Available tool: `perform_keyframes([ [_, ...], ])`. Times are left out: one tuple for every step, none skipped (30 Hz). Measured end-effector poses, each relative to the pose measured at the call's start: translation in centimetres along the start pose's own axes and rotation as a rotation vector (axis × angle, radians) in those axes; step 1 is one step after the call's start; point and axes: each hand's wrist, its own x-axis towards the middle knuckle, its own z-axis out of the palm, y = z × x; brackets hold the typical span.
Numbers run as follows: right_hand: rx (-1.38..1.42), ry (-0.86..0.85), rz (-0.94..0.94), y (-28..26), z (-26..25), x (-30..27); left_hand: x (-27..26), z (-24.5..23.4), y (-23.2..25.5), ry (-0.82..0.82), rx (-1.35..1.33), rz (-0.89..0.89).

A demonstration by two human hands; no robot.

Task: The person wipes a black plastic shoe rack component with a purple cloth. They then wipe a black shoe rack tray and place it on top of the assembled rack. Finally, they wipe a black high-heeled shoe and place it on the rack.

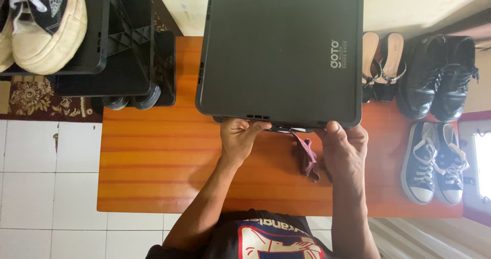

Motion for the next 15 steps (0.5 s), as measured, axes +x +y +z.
perform_keyframes([
  [0.01,-0.016,0.007,0.0,0.1,0.1,-0.1,-0.5,-0.1,-0.007,0.143,-0.134],
  [0.016,-0.026,0.016,-0.1,0.1,0.1,-0.4,-1.0,0.1,-0.013,0.281,-0.274],
  [0.022,-0.036,0.026,-0.2,0.2,0.1,-0.5,-1.0,0.2,-0.012,0.251,-0.309],
  [-0.055,0.052,0.09,-0.3,0.3,0.0,-0.3,-1.0,0.8,-0.011,0.225,-0.343],
  [-0.132,0.139,0.154,-0.5,0.5,-0.2,0.1,-0.9,1.7,-0.005,0.032,-0.271],
  [-0.211,0.231,0.218,-0.8,0.6,-0.3,0.4,-0.5,2.7,0.001,-0.165,-0.2],
  [-0.12,0.186,0.194,-1.1,0.7,-0.3,0.7,0.1,3.9,0.019,-0.105,-0.236],
  [-0.029,0.138,0.169,-1.3,0.7,-0.1,1.2,0.5,5.0,0.038,-0.045,-0.269],
  [0.061,0.089,0.144,-1.6,0.8,0.2,1.7,0.8,6.0,0.057,0.015,-0.302],
  [-0.039,0.113,0.154,-1.8,0.8,0.3,1.9,1.1,6.8,0.056,0.022,-0.321],
  [-0.138,0.137,0.166,-2.1,0.8,0.4,1.9,1.2,7.5,0.055,0.029,-0.34],
  [-0.238,0.155,0.177,-2.4,1.0,0.7,2.1,1.2,7.8,0.056,0.037,-0.354],
  [-0.264,0.193,0.179,-2.8,1.3,0.8,2.1,1.3,7.9,0.044,0.043,-0.34],
  [-0.289,0.225,0.18,-3.2,1.6,0.9,2.1,1.2,7.7,0.035,0.051,-0.322],
  [-0.314,0.258,0.18,-3.5,2.1,0.9,1.9,0.9,7.5,0.026,0.058,-0.303],
])
